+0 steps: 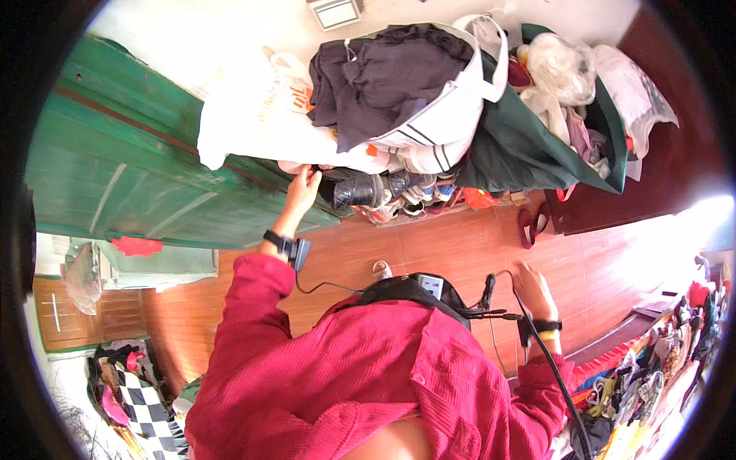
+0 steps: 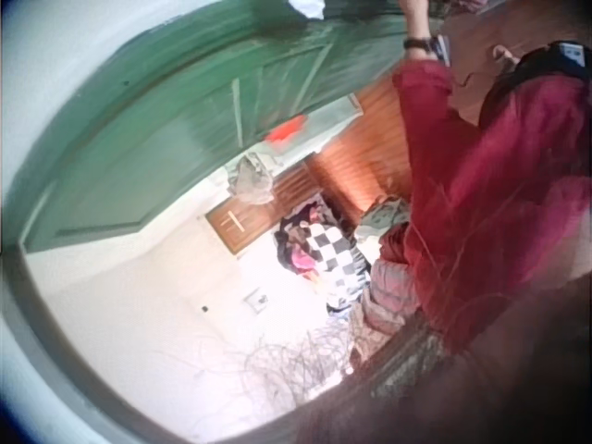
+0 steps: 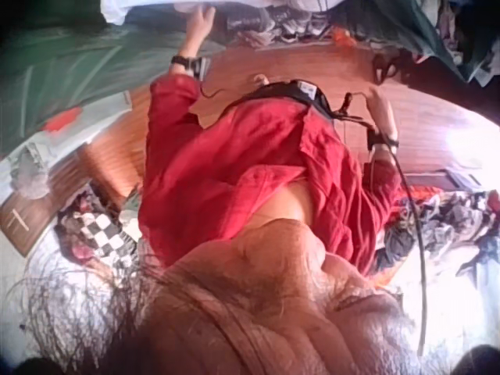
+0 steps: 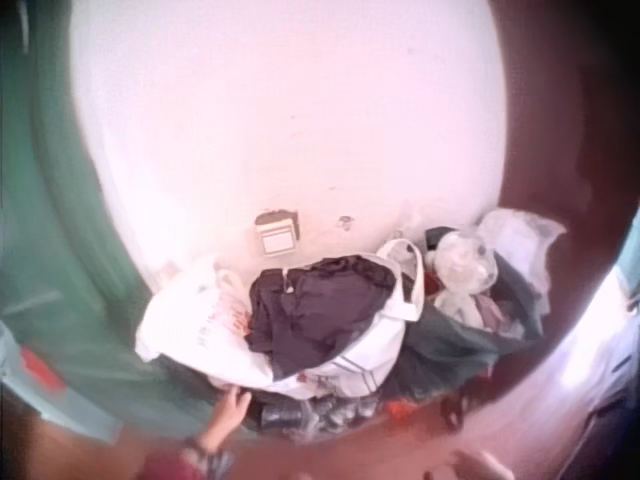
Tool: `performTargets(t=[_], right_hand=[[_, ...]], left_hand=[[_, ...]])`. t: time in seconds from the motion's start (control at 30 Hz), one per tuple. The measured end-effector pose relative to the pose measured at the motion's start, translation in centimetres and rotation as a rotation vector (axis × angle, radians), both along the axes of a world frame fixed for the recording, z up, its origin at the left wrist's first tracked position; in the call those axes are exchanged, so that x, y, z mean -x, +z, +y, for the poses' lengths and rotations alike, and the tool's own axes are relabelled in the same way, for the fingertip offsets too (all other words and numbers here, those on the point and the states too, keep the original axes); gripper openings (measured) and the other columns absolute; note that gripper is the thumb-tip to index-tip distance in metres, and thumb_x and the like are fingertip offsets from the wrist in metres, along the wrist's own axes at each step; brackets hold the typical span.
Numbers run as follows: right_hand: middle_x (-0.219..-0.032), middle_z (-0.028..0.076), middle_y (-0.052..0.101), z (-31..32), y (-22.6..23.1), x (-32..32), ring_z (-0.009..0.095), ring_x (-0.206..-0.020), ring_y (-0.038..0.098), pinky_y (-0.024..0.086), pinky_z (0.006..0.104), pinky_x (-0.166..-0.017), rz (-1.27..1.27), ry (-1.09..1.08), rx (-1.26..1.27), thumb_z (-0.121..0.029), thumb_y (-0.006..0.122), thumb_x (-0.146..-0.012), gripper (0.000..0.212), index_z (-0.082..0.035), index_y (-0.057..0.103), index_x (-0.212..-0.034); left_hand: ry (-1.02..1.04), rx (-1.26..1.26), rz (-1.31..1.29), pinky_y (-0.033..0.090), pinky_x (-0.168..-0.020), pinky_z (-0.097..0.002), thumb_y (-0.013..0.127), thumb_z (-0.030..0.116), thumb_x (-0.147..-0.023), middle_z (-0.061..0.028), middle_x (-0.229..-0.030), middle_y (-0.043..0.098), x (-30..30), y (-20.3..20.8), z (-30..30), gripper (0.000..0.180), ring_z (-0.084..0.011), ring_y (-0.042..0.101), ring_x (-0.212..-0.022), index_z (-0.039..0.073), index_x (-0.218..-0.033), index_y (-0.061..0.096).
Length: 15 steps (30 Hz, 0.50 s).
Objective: The person rummages through a large green bag filled with clothes and plastic bags, pulling out items and placing them into other bags. They also pick up and inspect a pair of pink sneakers before returning them to the pile.
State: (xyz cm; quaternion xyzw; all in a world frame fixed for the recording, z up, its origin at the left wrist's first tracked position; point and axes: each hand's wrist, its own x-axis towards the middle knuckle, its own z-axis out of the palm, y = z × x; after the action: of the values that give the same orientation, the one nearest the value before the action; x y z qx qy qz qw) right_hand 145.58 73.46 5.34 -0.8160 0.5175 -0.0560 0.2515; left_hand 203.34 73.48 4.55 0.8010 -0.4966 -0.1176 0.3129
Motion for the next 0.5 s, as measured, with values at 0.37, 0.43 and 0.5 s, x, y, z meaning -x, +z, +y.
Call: performTargets(t=[0.37,0.43,0.5], right_hand=[[-0.062,0.002,0.047,42.1,-23.7,27.2,0.013,-0.051,0.047,0.04,0.0259,-0.043,-1.14,-1.686,-0.538,-0.018,0.051,-0.093,0.007,-0.014,0.046,-0.089],[-0.064,0.002,0.048,45.2,-24.6,25.8,0.013,-0.052,0.048,0.041,0.0259,-0.044,-1.058,-1.754,-0.606,-0.018,0.051,-0.093,0.006,-0.013,0.047,-0.092],[-0.066,0.003,0.05,45.5,-24.9,24.1,0.013,-0.053,0.049,0.042,0.0259,-0.045,-1.017,-1.71,-0.634,-0.017,0.05,-0.093,0.006,-0.013,0.048,-0.096]], left_hand=[[0.26,0.01,0.298,0.037,-0.103,-0.0382,0.08,0.036,-0.067,-0.0229,-0.134,0.05,-3.4,-7.7,-7.0,0.082,-0.0316,0.048,-0.125,-0.003,-0.131,0.047],[0.172,-0.059,0.333,0.035,-0.104,-0.0355,0.073,0.028,-0.075,-0.0207,-0.138,0.047,-3.2,-6.7,-6.3,0.077,-0.0301,0.043,-0.129,-0.001,-0.138,0.04],[0.18,-0.053,0.417,0.036,-0.104,-0.0331,0.067,0.018,-0.079,-0.0185,-0.139,0.046,-2.2,-4.9,-5.3,0.07,-0.0286,0.042,-0.13,0.003,-0.141,0.039]])
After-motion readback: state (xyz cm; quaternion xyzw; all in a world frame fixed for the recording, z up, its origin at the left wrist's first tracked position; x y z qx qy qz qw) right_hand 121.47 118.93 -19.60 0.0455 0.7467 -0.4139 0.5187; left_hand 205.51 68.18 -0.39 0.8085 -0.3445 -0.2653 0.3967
